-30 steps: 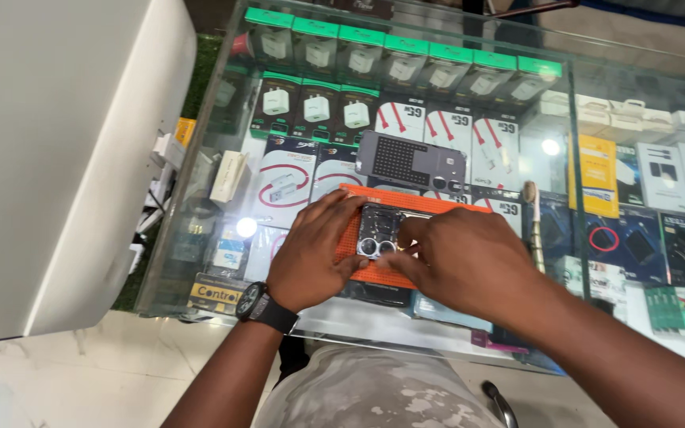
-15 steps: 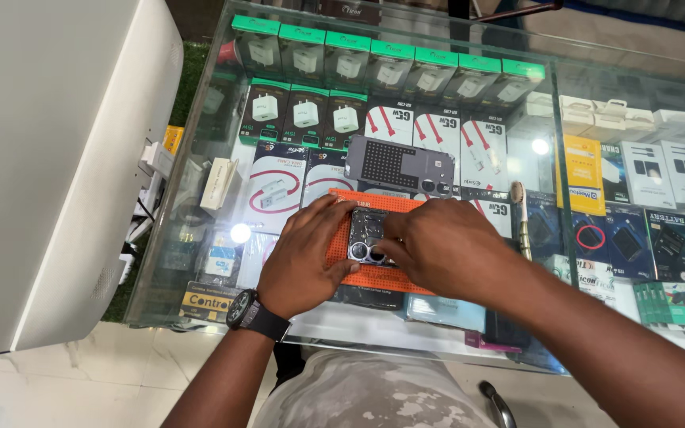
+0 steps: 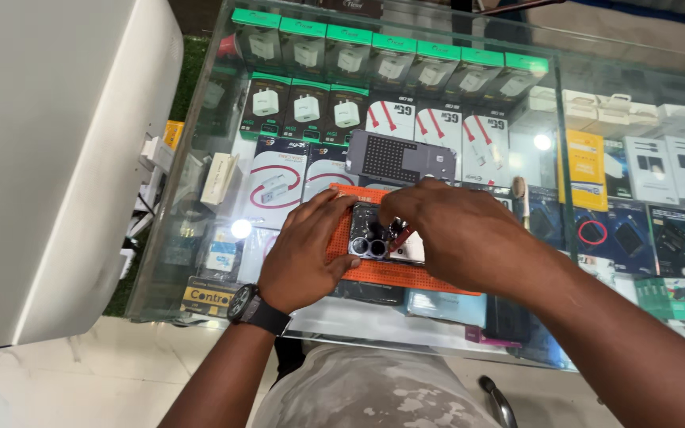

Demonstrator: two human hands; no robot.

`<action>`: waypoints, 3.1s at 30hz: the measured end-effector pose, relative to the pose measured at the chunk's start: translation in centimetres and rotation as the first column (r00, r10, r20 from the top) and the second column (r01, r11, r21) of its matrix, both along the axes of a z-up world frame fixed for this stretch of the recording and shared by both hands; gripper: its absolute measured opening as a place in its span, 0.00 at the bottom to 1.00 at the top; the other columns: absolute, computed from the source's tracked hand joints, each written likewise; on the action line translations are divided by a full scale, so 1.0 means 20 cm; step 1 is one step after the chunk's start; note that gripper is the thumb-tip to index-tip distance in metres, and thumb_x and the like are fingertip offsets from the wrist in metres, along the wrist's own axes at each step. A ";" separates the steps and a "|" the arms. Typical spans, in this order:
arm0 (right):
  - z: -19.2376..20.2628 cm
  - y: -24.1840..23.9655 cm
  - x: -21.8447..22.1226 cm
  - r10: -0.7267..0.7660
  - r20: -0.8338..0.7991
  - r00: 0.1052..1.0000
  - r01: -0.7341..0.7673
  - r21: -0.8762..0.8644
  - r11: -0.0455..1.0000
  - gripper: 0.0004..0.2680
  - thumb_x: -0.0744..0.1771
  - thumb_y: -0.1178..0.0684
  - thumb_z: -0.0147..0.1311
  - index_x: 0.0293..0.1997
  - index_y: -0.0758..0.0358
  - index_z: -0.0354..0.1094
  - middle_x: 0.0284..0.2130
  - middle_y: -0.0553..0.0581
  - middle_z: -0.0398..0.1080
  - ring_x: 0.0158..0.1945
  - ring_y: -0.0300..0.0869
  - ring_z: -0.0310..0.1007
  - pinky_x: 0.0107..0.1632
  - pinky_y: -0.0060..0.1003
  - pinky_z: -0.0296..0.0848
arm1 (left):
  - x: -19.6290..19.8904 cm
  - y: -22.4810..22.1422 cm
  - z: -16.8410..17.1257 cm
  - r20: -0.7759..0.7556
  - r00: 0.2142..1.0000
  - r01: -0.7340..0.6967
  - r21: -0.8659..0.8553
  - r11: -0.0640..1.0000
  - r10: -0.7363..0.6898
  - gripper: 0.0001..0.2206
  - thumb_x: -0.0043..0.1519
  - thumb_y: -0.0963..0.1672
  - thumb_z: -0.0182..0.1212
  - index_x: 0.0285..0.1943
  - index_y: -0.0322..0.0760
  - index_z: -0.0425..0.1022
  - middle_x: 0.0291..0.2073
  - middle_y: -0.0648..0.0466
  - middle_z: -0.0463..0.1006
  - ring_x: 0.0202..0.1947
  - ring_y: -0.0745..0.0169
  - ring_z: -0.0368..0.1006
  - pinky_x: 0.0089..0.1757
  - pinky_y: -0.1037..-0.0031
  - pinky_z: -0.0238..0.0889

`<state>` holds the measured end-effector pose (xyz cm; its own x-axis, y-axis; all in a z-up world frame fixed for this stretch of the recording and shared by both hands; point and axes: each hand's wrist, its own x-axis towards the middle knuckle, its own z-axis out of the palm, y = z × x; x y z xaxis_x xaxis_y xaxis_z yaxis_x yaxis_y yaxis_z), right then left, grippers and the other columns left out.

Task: The person removes the back cover and internal components of a mobile phone using a small tool on a repair bench.

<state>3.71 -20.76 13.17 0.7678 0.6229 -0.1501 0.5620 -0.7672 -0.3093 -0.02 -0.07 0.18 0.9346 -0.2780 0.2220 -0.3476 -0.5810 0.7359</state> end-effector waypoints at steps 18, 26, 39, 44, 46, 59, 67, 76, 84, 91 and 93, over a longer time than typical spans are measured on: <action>0.06 0.11 -0.04 -0.331 -0.176 0.927 0.258 -0.341 0.904 0.08 0.67 0.44 0.59 0.42 0.56 0.76 0.33 0.59 0.79 0.40 0.53 0.79 0.46 0.47 0.73 | -0.01 -0.01 0.00 -0.001 1.000 -0.001 0.001 1.000 0.001 0.37 0.50 0.45 0.74 0.71 0.40 0.62 0.68 0.43 0.65 0.71 0.45 0.55 0.64 0.55 0.50; 0.11 0.08 -0.02 -0.280 -0.173 0.944 0.270 -0.080 0.960 0.06 0.62 0.53 0.62 0.38 0.61 0.74 0.32 0.59 0.78 0.39 0.52 0.79 0.42 0.47 0.74 | 0.00 -0.01 -0.01 0.005 1.000 -0.002 -0.004 1.000 0.002 0.38 0.49 0.44 0.75 0.71 0.40 0.62 0.68 0.42 0.65 0.71 0.44 0.55 0.64 0.55 0.51; 0.06 0.20 -0.02 -0.225 -0.192 0.955 0.223 -0.035 0.974 0.05 0.62 0.54 0.59 0.36 0.62 0.72 0.26 0.61 0.76 0.33 0.54 0.78 0.38 0.48 0.74 | 0.00 0.00 -0.01 0.000 1.000 0.030 -0.012 0.999 -0.030 0.39 0.49 0.43 0.73 0.72 0.39 0.60 0.66 0.45 0.67 0.72 0.43 0.53 0.65 0.54 0.48; 0.03 0.22 -0.01 -0.194 -0.194 0.962 0.191 -0.037 0.981 0.04 0.62 0.55 0.59 0.31 0.63 0.71 0.24 0.60 0.75 0.30 0.54 0.77 0.37 0.50 0.72 | -0.01 0.00 0.00 -0.003 1.000 0.027 -0.020 0.999 -0.027 0.38 0.50 0.42 0.73 0.71 0.39 0.60 0.67 0.45 0.67 0.73 0.44 0.53 0.65 0.55 0.49; 0.03 0.23 -0.01 -0.168 -0.186 0.968 0.166 -0.026 0.986 0.04 0.62 0.55 0.58 0.30 0.63 0.70 0.24 0.60 0.74 0.30 0.55 0.76 0.37 0.50 0.71 | -0.01 0.00 0.00 -0.004 1.000 0.026 -0.021 0.999 -0.026 0.37 0.50 0.42 0.72 0.71 0.39 0.60 0.67 0.45 0.67 0.73 0.44 0.53 0.65 0.55 0.49; -0.06 0.18 0.02 0.090 -0.093 0.992 -0.095 -0.055 0.994 0.07 0.60 0.62 0.53 0.36 0.57 0.74 0.34 0.55 0.77 0.39 0.54 0.77 0.35 0.52 0.72 | 0.00 0.00 -0.03 0.025 1.000 0.016 0.006 1.000 -0.016 0.36 0.48 0.39 0.68 0.71 0.36 0.61 0.65 0.45 0.69 0.72 0.44 0.54 0.66 0.55 0.49; -0.11 0.21 0.03 0.093 -0.042 0.995 -0.098 -0.142 0.985 0.06 0.65 0.51 0.57 0.33 0.61 0.75 0.23 0.62 0.74 0.29 0.57 0.76 0.35 0.53 0.72 | 0.00 0.00 -0.02 0.025 0.999 0.024 -0.006 1.000 -0.024 0.36 0.48 0.40 0.69 0.70 0.36 0.62 0.65 0.44 0.68 0.72 0.44 0.54 0.65 0.55 0.49; -0.03 0.18 0.02 0.223 0.180 0.958 -0.217 -0.052 0.975 0.14 0.59 0.53 0.50 0.47 0.60 0.72 0.34 0.58 0.78 0.39 0.54 0.78 0.40 0.51 0.72 | 0.00 0.00 -0.03 0.058 0.998 0.012 -0.012 1.000 -0.012 0.34 0.50 0.40 0.69 0.70 0.35 0.63 0.65 0.43 0.69 0.72 0.43 0.56 0.66 0.55 0.50; -0.01 0.17 0.02 0.245 0.176 0.953 -0.267 0.116 0.957 0.16 0.58 0.59 0.51 0.50 0.57 0.73 0.40 0.57 0.80 0.41 0.55 0.79 0.36 0.49 0.75 | 0.00 0.00 -0.03 0.026 0.999 0.019 -0.008 1.000 -0.018 0.34 0.48 0.41 0.72 0.66 0.36 0.64 0.65 0.42 0.68 0.72 0.43 0.55 0.65 0.55 0.49; 0.02 0.25 0.02 -0.035 -0.145 0.989 -0.009 -0.288 0.957 0.08 0.67 0.48 0.53 0.45 0.54 0.76 0.35 0.59 0.79 0.41 0.55 0.77 0.45 0.51 0.73 | 0.00 0.00 -0.02 0.031 0.999 0.018 -0.031 0.999 -0.017 0.36 0.49 0.40 0.70 0.70 0.36 0.63 0.65 0.44 0.69 0.72 0.44 0.55 0.65 0.55 0.50; 0.01 0.22 0.02 0.113 -0.036 0.993 -0.114 -0.049 0.992 0.10 0.62 0.54 0.52 0.45 0.57 0.75 0.33 0.58 0.77 0.39 0.56 0.76 0.39 0.53 0.72 | -0.01 0.00 -0.02 0.025 1.000 0.019 -0.031 0.999 -0.018 0.37 0.48 0.41 0.70 0.71 0.36 0.62 0.64 0.44 0.69 0.72 0.44 0.55 0.65 0.54 0.49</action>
<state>4.05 -16.39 13.39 0.6866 0.6967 -0.2080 0.6366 -0.7142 -0.2910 -0.12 -0.02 -0.24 0.9235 -0.2879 0.2535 -0.3763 -0.5507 0.7451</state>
